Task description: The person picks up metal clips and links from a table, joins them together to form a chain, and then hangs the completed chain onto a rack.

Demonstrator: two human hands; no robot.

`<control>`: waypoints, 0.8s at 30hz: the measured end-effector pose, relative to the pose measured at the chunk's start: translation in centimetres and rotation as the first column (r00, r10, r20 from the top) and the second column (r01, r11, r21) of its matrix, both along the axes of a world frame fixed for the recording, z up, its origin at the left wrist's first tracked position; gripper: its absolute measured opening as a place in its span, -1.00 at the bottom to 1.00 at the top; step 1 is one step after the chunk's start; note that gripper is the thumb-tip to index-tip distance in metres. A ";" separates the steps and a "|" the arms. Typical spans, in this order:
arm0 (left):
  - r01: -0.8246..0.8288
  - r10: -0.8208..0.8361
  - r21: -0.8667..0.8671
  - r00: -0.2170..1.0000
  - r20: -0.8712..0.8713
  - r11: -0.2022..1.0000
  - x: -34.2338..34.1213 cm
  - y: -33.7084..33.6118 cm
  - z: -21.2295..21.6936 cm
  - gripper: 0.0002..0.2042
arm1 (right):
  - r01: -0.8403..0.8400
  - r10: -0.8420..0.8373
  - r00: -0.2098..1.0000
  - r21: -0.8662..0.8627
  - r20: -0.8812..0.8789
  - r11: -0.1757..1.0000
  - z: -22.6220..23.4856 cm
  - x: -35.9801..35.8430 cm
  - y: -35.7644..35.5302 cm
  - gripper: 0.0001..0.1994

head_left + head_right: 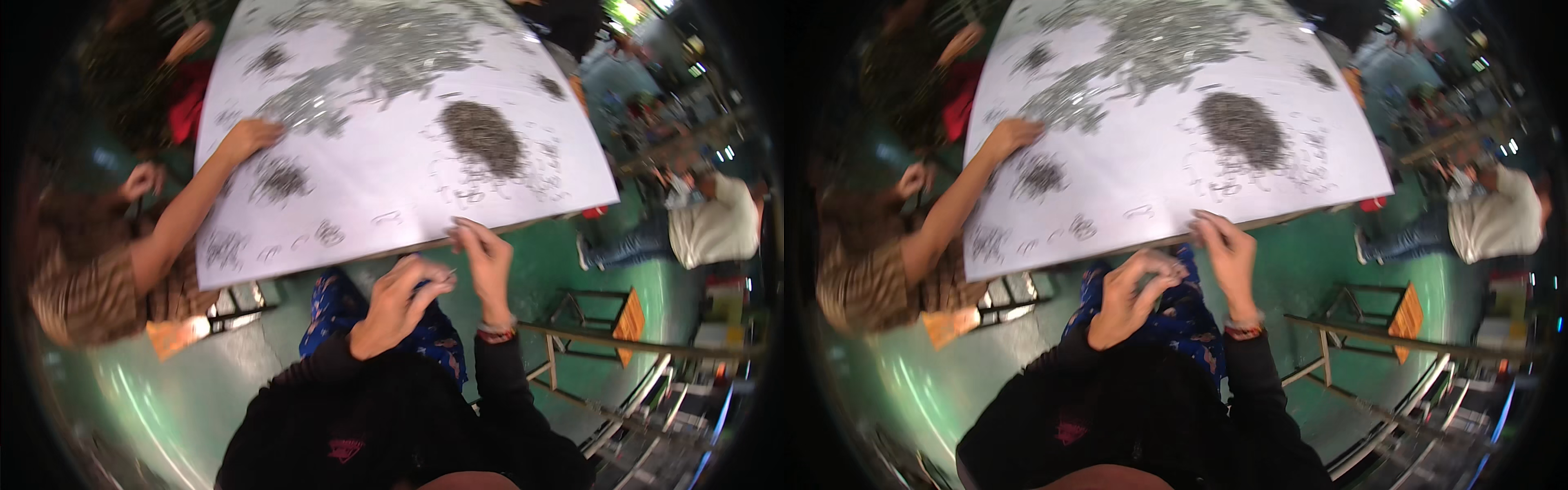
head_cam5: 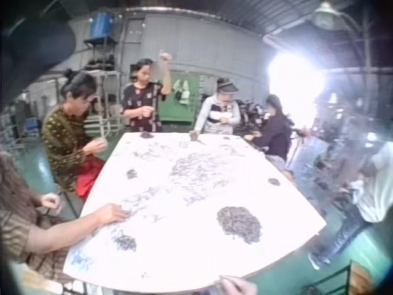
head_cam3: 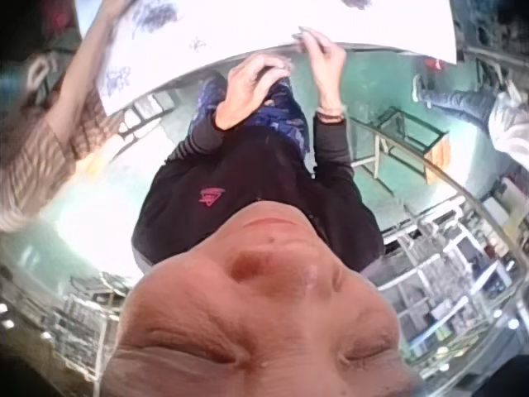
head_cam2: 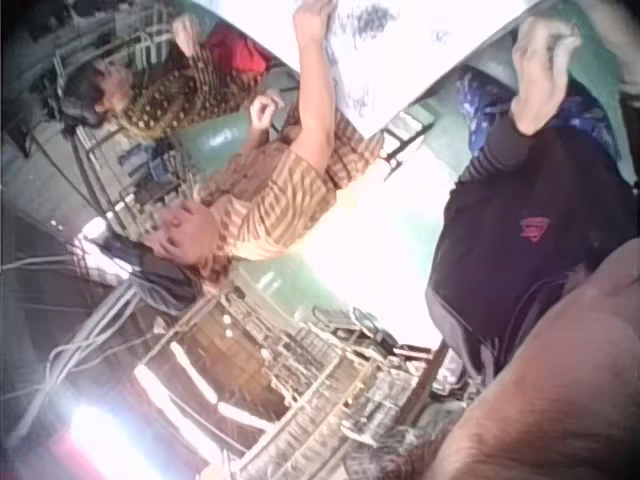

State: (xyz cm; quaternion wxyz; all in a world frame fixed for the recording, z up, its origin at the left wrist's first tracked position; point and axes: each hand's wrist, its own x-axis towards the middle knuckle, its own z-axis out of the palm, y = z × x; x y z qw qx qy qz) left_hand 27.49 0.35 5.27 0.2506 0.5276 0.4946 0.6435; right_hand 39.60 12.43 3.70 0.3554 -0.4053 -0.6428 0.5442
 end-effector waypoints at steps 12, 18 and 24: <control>0.120 -0.115 -0.110 0.992 0.052 0.987 -0.1 0.9 -3.5 -0.84 | -0.643 0.266 0.736 0.520 0.622 0.562 -8.7 -25.9 11.9 -0.45; 0.104 -0.097 -0.167 0.994 0.050 0.981 -1.8 1.3 -3.6 -0.84 | -0.503 0.042 0.838 0.738 0.545 0.450 -11.1 -26.4 11.9 -0.81; 0.105 -0.093 -0.100 0.989 0.114 0.989 -1.7 1.2 -4.0 -0.86 | -0.700 0.165 0.656 0.512 0.736 0.498 -8.4 -18.8 11.1 -0.79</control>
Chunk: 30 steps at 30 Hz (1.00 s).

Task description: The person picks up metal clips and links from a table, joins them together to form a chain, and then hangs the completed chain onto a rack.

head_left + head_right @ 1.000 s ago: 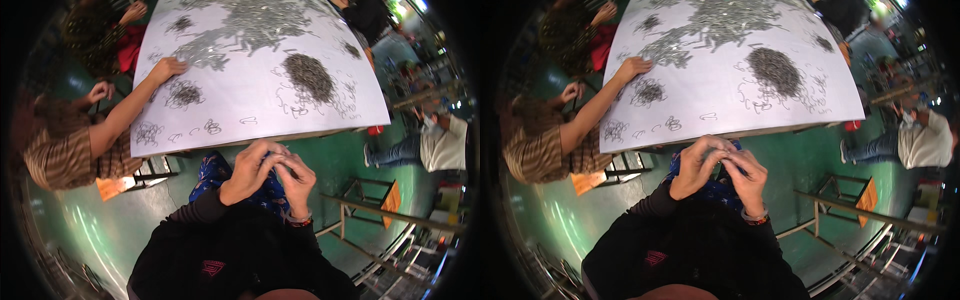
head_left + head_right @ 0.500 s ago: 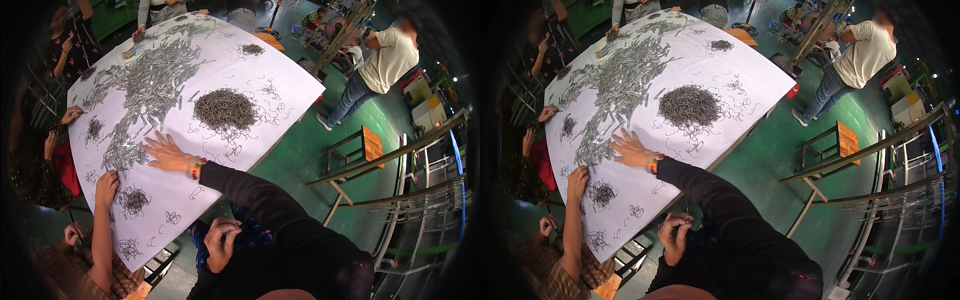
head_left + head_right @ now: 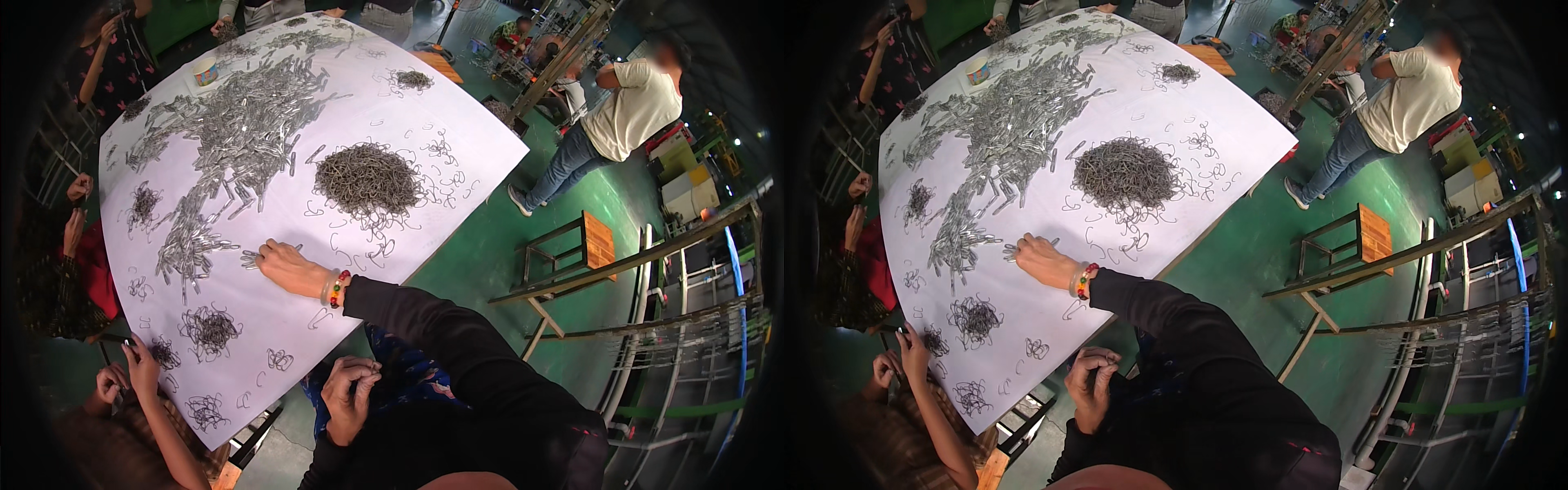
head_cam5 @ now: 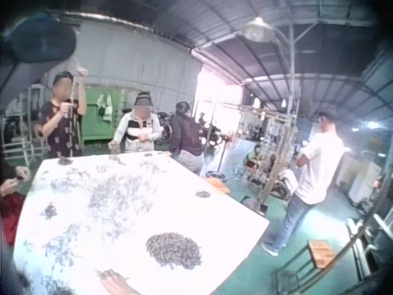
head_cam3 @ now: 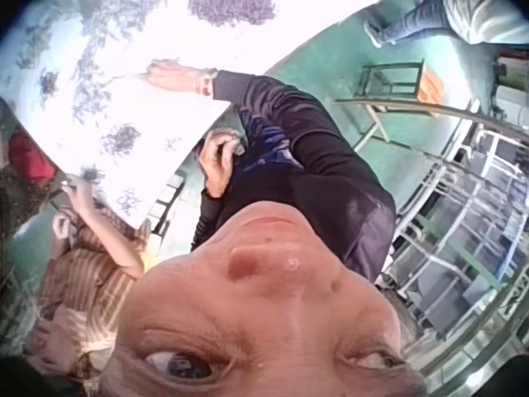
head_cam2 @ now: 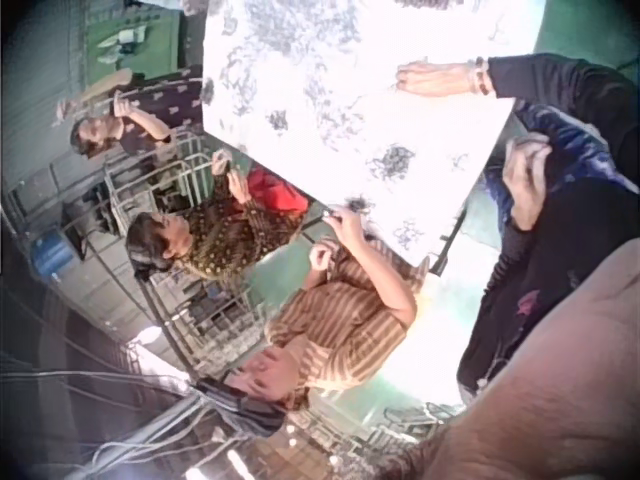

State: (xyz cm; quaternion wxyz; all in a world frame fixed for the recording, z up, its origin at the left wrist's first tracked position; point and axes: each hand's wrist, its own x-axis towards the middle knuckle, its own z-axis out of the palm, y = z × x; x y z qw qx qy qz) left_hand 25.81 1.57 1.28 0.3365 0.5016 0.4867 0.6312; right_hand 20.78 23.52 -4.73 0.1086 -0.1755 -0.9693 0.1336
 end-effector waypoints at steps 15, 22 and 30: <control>-0.085 0.085 0.015 0.996 -0.032 0.996 1.6 -3.0 1.8 -0.91 | 0.087 -0.245 0.878 -0.366 -0.411 0.926 0.9 4.3 -2.6 -0.90; -0.111 0.116 0.070 0.990 -0.080 0.991 1.5 -2.2 1.8 -0.91 | -0.172 -0.523 0.750 -0.883 -0.405 0.437 7.4 13.4 -8.2 -0.80; -0.123 0.120 -0.085 0.992 -0.029 0.989 1.6 -1.2 2.5 -0.93 | -0.308 -0.580 0.690 -0.901 -0.433 0.306 11.9 19.3 -13.5 -0.83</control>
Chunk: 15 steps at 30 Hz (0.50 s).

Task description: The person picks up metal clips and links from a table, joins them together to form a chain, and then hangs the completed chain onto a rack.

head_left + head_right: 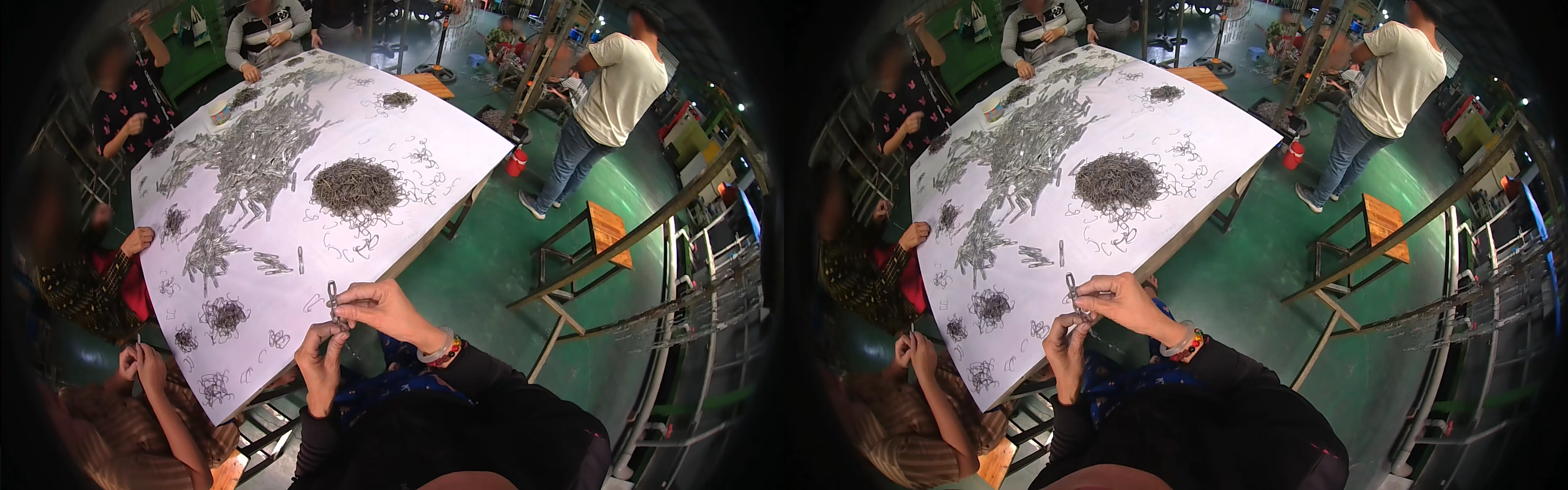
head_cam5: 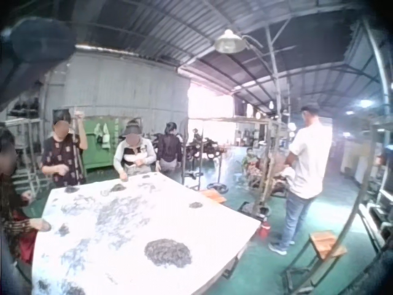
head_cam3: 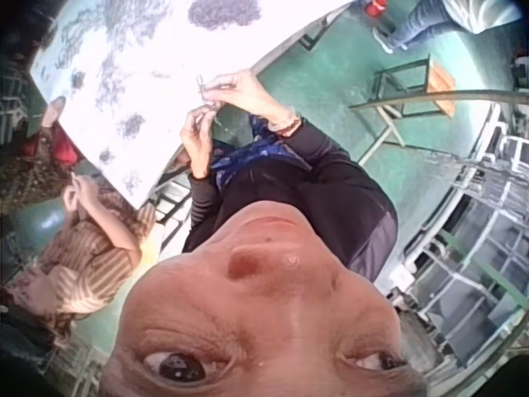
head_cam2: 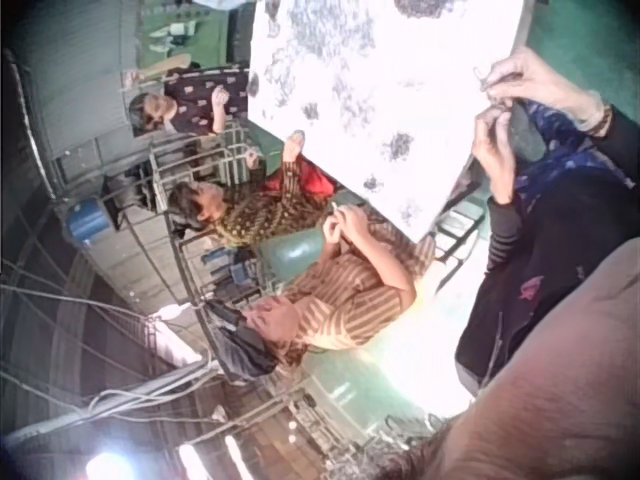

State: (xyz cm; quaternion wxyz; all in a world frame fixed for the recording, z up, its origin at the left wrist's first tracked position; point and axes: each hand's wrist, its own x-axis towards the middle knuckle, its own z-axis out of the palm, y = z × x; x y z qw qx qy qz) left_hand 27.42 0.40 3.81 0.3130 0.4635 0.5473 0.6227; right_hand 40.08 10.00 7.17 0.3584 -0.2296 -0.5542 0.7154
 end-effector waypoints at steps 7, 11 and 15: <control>-0.033 0.033 0.008 0.999 -0.010 0.999 0.4 0.0 0.7 -0.94 | 0.101 -0.125 0.986 0.195 0.111 0.976 0.6 0.1 -0.5 -0.86; -0.035 0.036 0.014 0.995 -0.095 0.999 0.1 0.0 0.7 -0.93 | 0.106 -0.115 0.991 0.116 0.074 0.988 0.4 0.3 -0.7 -0.85; -0.021 0.021 0.003 0.994 -0.112 1.000 0.2 0.2 0.7 -0.93 | 0.092 -0.110 0.988 0.163 0.105 0.982 0.7 0.6 -0.7 -0.80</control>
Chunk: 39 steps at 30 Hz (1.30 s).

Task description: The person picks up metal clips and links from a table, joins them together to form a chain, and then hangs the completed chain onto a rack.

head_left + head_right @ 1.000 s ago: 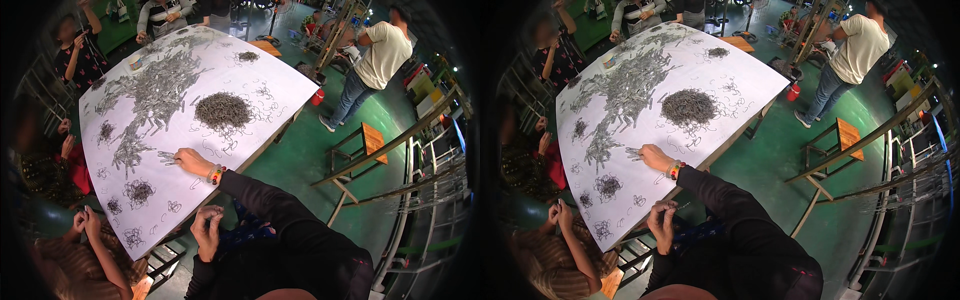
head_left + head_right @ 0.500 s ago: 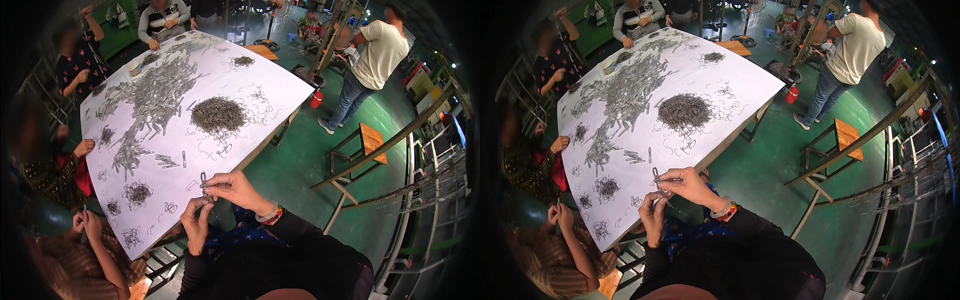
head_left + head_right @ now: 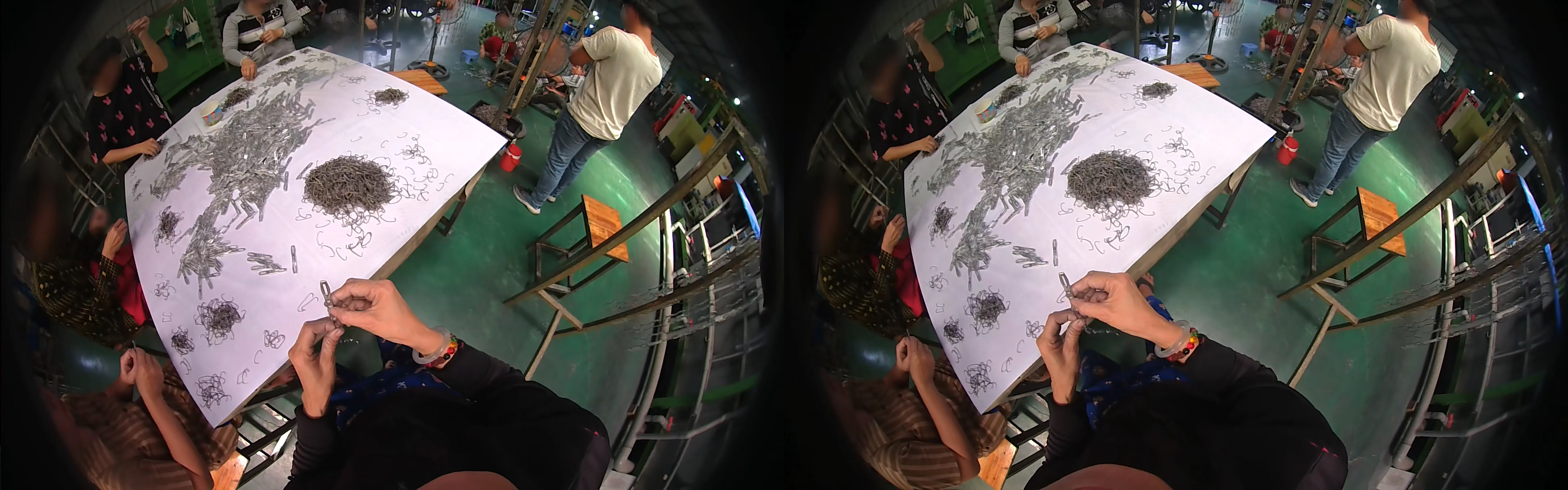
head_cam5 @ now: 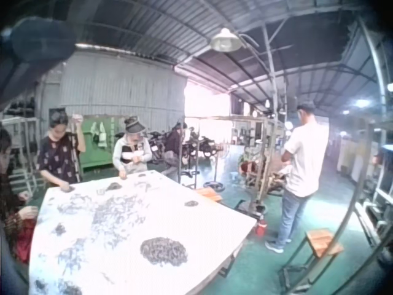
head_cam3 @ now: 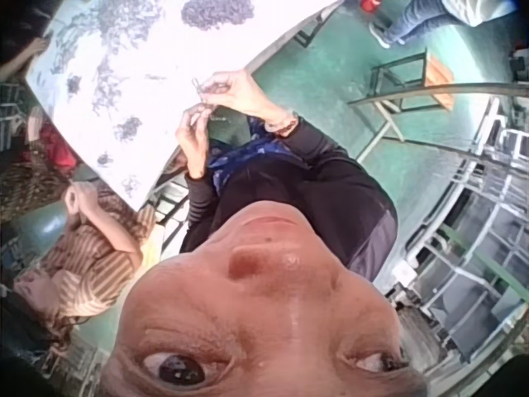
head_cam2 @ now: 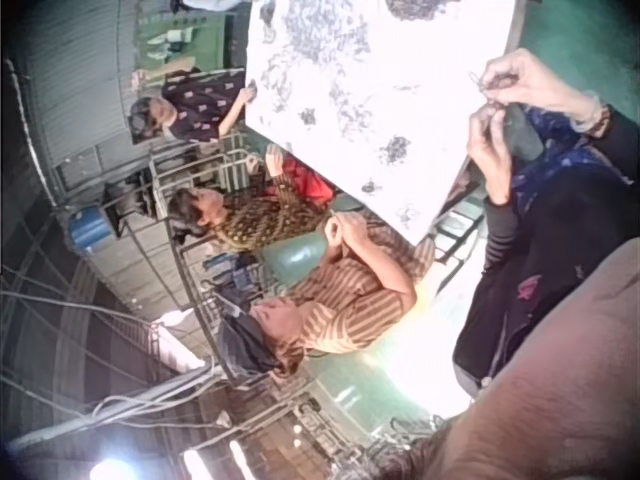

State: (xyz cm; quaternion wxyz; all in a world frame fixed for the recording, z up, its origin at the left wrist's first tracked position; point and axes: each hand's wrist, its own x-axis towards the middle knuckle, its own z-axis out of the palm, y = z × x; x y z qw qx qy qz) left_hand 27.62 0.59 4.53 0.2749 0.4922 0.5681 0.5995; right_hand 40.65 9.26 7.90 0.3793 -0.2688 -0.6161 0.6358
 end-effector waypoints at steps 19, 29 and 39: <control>-0.225 0.229 0.046 0.931 -0.286 0.973 -4.8 -3.7 -3.3 -0.68 | 0.184 -0.184 0.983 -0.055 -0.011 0.981 -2.3 -0.9 -2.7 -0.80; -0.674 0.218 -0.173 0.453 -0.864 0.718 -21.7 1.5 -11.7 -0.87 | 0.126 -0.118 0.988 -0.077 0.099 0.989 -2.0 0.1 -1.3 -0.82; -0.516 0.385 0.190 0.303 -0.872 0.835 -19.2 1.5 -1.5 -0.92 | 0.026 -0.026 1.000 0.096 -0.001 0.995 -3.1 1.0 -0.1 -0.83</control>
